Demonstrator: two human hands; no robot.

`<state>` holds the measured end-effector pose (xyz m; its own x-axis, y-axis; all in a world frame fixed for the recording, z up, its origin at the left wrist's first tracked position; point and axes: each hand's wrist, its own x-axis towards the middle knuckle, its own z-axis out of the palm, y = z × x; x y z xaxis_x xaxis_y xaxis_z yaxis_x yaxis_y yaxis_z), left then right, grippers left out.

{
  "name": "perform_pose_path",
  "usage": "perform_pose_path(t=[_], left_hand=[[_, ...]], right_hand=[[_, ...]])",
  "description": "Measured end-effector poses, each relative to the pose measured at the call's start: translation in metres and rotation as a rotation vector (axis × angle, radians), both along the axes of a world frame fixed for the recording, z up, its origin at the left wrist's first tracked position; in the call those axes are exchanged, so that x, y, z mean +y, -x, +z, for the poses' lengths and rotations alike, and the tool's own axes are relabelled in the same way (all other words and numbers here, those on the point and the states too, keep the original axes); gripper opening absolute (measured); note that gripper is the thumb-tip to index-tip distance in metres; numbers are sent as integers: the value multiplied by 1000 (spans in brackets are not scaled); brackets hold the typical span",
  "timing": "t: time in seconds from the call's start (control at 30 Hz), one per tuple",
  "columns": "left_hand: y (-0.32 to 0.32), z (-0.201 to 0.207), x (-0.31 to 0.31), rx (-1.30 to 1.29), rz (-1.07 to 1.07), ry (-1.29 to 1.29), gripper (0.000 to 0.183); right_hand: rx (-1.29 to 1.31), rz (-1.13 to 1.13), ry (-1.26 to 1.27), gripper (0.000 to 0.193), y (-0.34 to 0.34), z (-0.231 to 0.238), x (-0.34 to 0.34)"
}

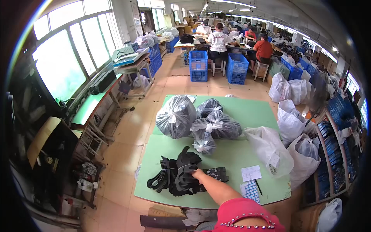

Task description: Cutting shoe upper components using a die press machine and trimming them with scissors.

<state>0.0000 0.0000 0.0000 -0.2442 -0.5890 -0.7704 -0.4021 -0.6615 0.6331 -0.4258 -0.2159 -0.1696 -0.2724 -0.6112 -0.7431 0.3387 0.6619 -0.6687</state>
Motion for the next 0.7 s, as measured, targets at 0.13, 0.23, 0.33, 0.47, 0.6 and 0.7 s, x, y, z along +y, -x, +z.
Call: perform_pose_path(t=[0.13, 0.23, 0.33, 0.47, 0.6, 0.7], left_hand=[[-2, 30, -13, 19, 274, -163, 51], [-21, 59, -28, 19, 456, -95, 45], [-49, 73, -31, 54, 635, -28, 36], [-88, 96, -8, 33, 797, 171, 28], [-151, 137, 36, 0, 940, 254, 30], [-193, 156, 89, 102, 1099, 489, 19]], right_hand=[[151, 38, -131, 28, 14, 40, 11], [418, 161, -157, 30, 17, 76, 19], [737, 2, -89, 46, 11, 93, 25], [980, -62, 47, 48, 0, 111, 31], [1025, -81, 225, 38, -64, 123, 32], [1105, 90, 348, 34, -117, 117, 69]])
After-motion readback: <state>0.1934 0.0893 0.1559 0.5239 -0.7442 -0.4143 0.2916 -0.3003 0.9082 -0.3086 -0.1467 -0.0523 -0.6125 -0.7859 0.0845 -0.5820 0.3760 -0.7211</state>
